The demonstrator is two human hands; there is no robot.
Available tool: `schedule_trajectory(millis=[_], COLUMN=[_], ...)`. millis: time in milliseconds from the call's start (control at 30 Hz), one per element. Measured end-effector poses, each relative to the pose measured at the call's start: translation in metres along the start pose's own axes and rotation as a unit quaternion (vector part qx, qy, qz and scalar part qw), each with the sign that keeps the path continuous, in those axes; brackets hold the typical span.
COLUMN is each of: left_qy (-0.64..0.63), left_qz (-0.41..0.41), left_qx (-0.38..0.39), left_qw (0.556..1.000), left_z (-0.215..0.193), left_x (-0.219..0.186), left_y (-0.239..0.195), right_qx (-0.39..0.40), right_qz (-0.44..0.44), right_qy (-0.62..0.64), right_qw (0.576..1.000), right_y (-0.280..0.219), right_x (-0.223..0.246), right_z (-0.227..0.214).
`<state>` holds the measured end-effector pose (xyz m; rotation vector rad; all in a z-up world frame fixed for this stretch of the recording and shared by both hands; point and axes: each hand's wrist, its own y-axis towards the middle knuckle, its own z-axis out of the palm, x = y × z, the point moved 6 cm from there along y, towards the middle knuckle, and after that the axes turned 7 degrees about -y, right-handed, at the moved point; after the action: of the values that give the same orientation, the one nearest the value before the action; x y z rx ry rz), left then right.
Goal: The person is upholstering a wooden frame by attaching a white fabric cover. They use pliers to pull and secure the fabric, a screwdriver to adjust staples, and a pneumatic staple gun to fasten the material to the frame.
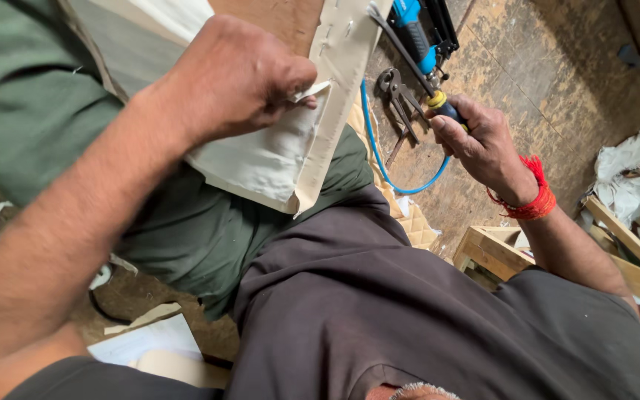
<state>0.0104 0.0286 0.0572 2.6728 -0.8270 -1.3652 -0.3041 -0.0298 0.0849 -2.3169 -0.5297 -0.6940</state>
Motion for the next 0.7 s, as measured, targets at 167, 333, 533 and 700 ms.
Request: schedule_trajectory(millis=[167,333,533,700], left_qy=[-0.040,-0.024,0.008,0.074], left_qz=[-0.013,-0.051,0.029,-0.043], left_qx=[0.046,0.033,-0.086,0.044], left_qw=[0.998,0.998,0.996,0.995], left_z=[-0.029,-0.034,0.001,0.031], left_x=[-0.030,-0.023,-0.020,-0.025], left_y=[-0.024,-0.055,-0.041,-0.024], right_qx=[-0.011,0.002,0.021,0.030], right_qz=[-0.014,-0.011,-0.002,-0.028], right_qy=[-0.125,0.014,-0.005,0.015], right_qw=[0.992,1.000,1.000,0.999], right_y=[0.009,0.015,0.002,-0.005], right_x=[0.013,0.011,-0.010,-0.009], right_z=[-0.009,0.003,0.015,0.024])
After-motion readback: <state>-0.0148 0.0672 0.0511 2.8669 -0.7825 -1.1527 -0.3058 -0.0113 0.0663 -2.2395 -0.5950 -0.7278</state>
